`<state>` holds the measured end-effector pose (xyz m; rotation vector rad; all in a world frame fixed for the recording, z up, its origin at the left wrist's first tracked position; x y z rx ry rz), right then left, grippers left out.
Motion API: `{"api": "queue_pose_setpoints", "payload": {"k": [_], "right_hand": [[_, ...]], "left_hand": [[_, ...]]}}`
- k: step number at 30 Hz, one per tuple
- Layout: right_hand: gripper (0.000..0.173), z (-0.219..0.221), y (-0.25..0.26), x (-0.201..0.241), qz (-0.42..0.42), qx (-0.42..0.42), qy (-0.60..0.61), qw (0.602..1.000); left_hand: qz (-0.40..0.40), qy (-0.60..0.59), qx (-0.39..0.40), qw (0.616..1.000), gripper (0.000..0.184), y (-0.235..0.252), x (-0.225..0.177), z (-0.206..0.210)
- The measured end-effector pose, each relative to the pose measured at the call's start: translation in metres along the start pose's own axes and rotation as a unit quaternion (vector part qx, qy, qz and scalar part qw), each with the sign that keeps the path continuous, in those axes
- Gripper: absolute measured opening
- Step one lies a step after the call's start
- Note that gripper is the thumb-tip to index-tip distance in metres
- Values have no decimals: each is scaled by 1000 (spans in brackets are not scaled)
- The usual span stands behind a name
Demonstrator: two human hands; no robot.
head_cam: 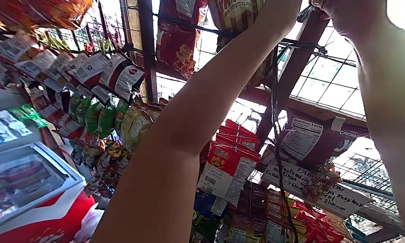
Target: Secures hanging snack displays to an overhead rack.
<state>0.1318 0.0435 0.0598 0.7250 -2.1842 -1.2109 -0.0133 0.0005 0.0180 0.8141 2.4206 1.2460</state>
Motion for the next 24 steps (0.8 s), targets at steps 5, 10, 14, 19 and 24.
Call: {"api": "queue_pose_setpoints", "payload": {"k": [5,10,14,19,24], "right_hand": [[25,6,-16,19,-16,32,-14,999],[25,10,-11,26,-38,73,-14,996],[27,11,-15,35,-37,98,-60,993],[25,19,-13,40,-42,76,-68,994],[26,27,-6,45,-48,106,-133,984]], "left_hand": [[45,47,-22,998,21,2,-2,0],[89,39,-59,994,21,3,-3,-1],[114,45,-65,990,22,0,-6,-1],[117,70,-42,990,26,-8,-4,-1],[113,56,-101,987,21,-4,10,-4]]}}
Point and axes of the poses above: each hand's wrist, its own y-axis towards the middle knuckle, its own z-axis out of the palm, x = y × z, the point moved 7 cm from there along y, towards the middle knuckle, and after that the axes turned 6 degrees about z, right-handed, at the moved point
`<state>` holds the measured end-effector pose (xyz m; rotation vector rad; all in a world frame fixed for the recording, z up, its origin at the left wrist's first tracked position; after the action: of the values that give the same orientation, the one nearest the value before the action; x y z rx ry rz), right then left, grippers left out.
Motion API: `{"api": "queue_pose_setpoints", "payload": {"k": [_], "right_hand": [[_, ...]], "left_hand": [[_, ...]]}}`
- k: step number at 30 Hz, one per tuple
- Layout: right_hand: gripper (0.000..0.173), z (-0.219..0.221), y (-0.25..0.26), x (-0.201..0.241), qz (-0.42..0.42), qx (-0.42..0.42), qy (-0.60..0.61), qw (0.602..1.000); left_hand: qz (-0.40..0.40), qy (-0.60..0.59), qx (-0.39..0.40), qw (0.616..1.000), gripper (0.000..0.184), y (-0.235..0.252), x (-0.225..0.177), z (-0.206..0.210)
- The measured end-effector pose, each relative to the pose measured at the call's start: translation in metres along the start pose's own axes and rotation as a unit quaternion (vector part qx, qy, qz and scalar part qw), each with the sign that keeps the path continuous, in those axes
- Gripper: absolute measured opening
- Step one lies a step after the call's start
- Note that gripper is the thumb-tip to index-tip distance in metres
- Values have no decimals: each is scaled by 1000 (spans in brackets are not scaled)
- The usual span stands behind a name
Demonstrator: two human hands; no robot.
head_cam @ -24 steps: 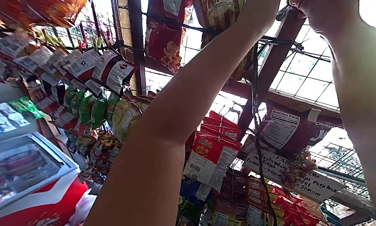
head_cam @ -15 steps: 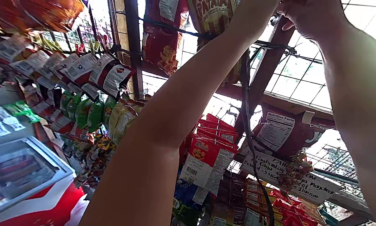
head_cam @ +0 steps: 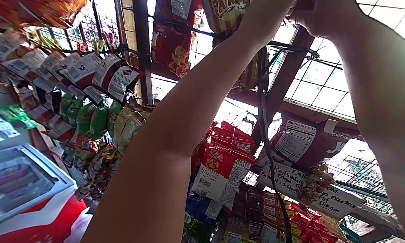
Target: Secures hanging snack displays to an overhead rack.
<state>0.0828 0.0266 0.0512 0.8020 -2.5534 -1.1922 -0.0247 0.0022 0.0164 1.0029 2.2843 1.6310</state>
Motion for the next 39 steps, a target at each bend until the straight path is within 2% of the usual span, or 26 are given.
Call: {"api": "queue_pose_setpoints", "payload": {"k": [4,6,8,12,15,18,21,24,27,32,35,39], "right_hand": [[24,5,0,13,-26,81,-47,995],[24,5,0,14,-43,112,-59,991],[29,5,1,10,-37,137,-60,988],[26,2,7,5,-60,86,-57,993],[18,-4,7,2,-4,60,-18,998],[12,-5,6,-2,48,67,20,996],[7,-5,6,5,30,51,-13,998],[14,-4,6,9,-10,75,-33,997],[9,-6,3,10,-34,93,5,995],[16,-6,1,0,29,113,17,993],[16,-6,1,-2,20,103,9,994],[14,-4,3,1,-9,105,10,994]], "left_hand": [[-10,-6,-1,1000,22,2,-1,0],[-7,-23,-25,999,23,2,1,3],[-35,-48,-34,998,23,2,3,2],[-121,-98,-55,986,16,4,7,-4],[-111,-199,-119,966,6,6,11,-6],[-111,-208,-67,969,6,6,7,-7],[-116,-180,-29,976,11,5,0,-9],[-122,-170,-42,977,14,7,0,-9],[-134,-179,-97,970,7,8,3,-10],[-165,-266,-139,939,6,8,10,-2],[-191,-253,-95,944,11,10,13,2],[-213,-203,2,956,26,5,6,0]]}}
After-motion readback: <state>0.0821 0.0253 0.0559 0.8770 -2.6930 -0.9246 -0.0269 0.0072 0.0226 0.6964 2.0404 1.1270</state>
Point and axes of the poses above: each hand's wrist, its own y-axis towards the middle knuckle, its own z-axis out of the palm, x = y × z, the point moved 7 cm from there along y, towards the middle knuckle, and after that the axes turned 6 degrees about z, right-handed, at the moved point
